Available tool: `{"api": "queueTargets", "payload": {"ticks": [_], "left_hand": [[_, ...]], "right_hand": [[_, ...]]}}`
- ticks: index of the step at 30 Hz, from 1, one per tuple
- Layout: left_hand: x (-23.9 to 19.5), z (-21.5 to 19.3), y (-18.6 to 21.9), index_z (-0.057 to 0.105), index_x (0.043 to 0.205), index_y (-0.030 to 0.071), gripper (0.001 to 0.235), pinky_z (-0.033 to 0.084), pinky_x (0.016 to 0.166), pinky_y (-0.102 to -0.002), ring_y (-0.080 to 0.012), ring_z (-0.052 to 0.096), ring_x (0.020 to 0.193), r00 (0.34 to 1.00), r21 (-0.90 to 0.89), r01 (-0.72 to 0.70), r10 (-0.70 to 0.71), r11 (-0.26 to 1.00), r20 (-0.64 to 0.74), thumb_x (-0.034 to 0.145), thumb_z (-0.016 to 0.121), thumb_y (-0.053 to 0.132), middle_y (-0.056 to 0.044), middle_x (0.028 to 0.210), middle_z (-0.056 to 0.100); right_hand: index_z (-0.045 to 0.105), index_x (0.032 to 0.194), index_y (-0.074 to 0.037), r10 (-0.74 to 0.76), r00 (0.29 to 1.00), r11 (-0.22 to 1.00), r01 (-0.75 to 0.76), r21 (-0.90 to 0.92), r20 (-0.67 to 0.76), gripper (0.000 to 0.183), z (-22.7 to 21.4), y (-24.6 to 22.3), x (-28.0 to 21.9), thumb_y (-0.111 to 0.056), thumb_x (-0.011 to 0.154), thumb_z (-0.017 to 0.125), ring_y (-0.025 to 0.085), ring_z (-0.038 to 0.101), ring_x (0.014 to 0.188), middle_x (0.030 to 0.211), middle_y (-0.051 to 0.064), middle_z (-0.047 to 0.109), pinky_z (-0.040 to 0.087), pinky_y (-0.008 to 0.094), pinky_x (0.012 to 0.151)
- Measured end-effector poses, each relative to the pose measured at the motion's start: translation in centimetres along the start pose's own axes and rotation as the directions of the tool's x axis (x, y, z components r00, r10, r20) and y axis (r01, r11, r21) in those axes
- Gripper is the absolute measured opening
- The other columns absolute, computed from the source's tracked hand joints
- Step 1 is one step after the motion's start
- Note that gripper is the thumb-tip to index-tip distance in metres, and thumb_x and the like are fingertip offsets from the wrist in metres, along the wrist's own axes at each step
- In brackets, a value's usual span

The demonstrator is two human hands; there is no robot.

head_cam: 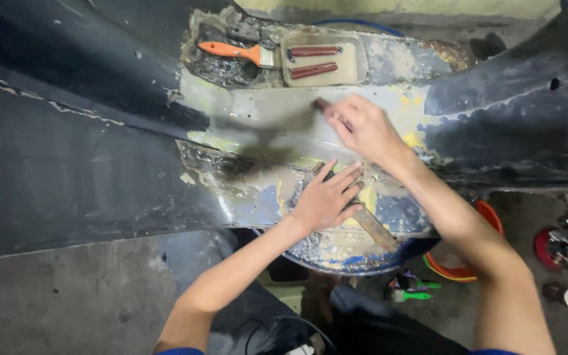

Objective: The person sands a section of a car's body panel using a sanding block. They work on a curved area that has been partially stripped of paint, smoothing the surface with repetitive back-and-forth motions.

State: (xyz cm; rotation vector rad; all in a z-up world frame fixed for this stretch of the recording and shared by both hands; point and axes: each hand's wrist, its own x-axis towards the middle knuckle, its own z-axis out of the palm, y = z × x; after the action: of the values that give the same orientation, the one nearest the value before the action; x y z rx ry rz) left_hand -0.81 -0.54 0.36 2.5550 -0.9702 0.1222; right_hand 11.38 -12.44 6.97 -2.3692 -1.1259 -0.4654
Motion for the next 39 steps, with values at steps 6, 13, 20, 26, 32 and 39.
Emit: {"api": "queueTargets", "payload": {"ticks": [6, 13, 20, 26, 32, 39], "left_hand": [[0.0, -0.3, -0.1, 0.052, 0.112, 0.015, 0.047, 0.008, 0.115, -0.046, -0.0124, 0.024, 0.138, 0.999, 0.006, -0.019, 0.019, 1.000, -0.031, 0.092, 0.029, 0.050, -0.004, 0.137, 0.044], [-0.3, -0.2, 0.3, 0.052, 0.112, 0.014, 0.046, 0.013, 0.115, -0.046, -0.0126, 0.027, 0.137, 0.998, -0.001, 0.000, -0.001, 1.000, -0.070, 0.092, 0.031, 0.050, -0.005, 0.134, 0.047], [0.1, 0.3, -0.1, 0.053, 0.111, 0.015, 0.047, 0.015, 0.115, -0.045, -0.0127, 0.032, 0.133, 0.997, 0.005, 0.000, 0.000, 1.000, -0.079, 0.092, 0.030, 0.052, -0.004, 0.130, 0.050], [0.0, 0.0, 0.5, 0.051, 0.120, 0.015, 0.051, 0.011, 0.115, -0.045, -0.0131, 0.027, 0.137, 1.000, 0.010, 0.005, -0.005, 1.000, -0.011, 0.094, 0.026, 0.051, -0.005, 0.136, 0.046], [-0.4, -0.2, 0.0, 0.049, 0.124, 0.018, 0.050, 0.012, 0.115, -0.044, -0.0135, 0.029, 0.136, 1.000, 0.056, -0.010, 0.010, 0.998, -0.001, 0.093, 0.030, 0.052, -0.003, 0.138, 0.044], [-0.6, -0.7, -0.3, 0.048, 0.124, 0.019, 0.043, 0.018, 0.112, -0.040, -0.0156, 0.033, 0.134, 0.998, 0.012, -0.055, 0.055, 0.998, -0.021, 0.092, 0.035, 0.045, -0.004, 0.136, 0.045]], "right_hand": [[0.066, 0.095, -0.010, 0.045, 0.997, 0.998, -0.048, -0.041, -0.056, 0.013, -0.1, -0.4, 1.3, -0.015, 0.084, 0.070, 0.023, 0.063, 0.086, 0.095, 0.003, 0.057, 0.052, 0.033, 0.077], [0.073, 0.094, -0.014, 0.139, 0.984, 0.990, -0.141, -0.002, -0.111, 0.010, 1.9, 0.0, 1.6, -0.016, 0.084, 0.072, 0.021, 0.059, 0.065, 0.070, 0.003, 0.056, 0.050, 0.033, 0.060], [0.069, 0.079, -0.010, 0.009, 0.997, 0.997, -0.004, 0.078, -0.074, 0.014, 1.3, -0.3, -0.2, -0.011, 0.088, 0.058, 0.027, 0.056, 0.063, 0.066, 0.008, 0.054, 0.048, 0.034, 0.061], [0.069, 0.089, -0.017, 0.106, 0.988, 0.993, -0.111, -0.042, -0.113, 0.006, 3.9, 2.6, 2.2, -0.015, 0.085, 0.065, 0.022, 0.061, 0.077, 0.076, 0.002, 0.061, 0.050, 0.032, 0.071], [0.065, 0.087, -0.008, -0.040, 0.999, 0.988, 0.044, 0.149, -0.028, 0.006, 1.6, -1.1, 0.4, -0.006, 0.083, 0.061, 0.032, 0.057, 0.074, 0.074, 0.011, 0.055, 0.048, 0.039, 0.067], [0.069, 0.093, -0.014, 0.077, 0.993, 0.996, -0.072, 0.053, -0.090, 0.011, 3.1, 1.6, 3.1, -0.008, 0.086, 0.064, 0.026, 0.063, 0.082, 0.083, 0.005, 0.065, 0.050, 0.037, 0.074]]}}
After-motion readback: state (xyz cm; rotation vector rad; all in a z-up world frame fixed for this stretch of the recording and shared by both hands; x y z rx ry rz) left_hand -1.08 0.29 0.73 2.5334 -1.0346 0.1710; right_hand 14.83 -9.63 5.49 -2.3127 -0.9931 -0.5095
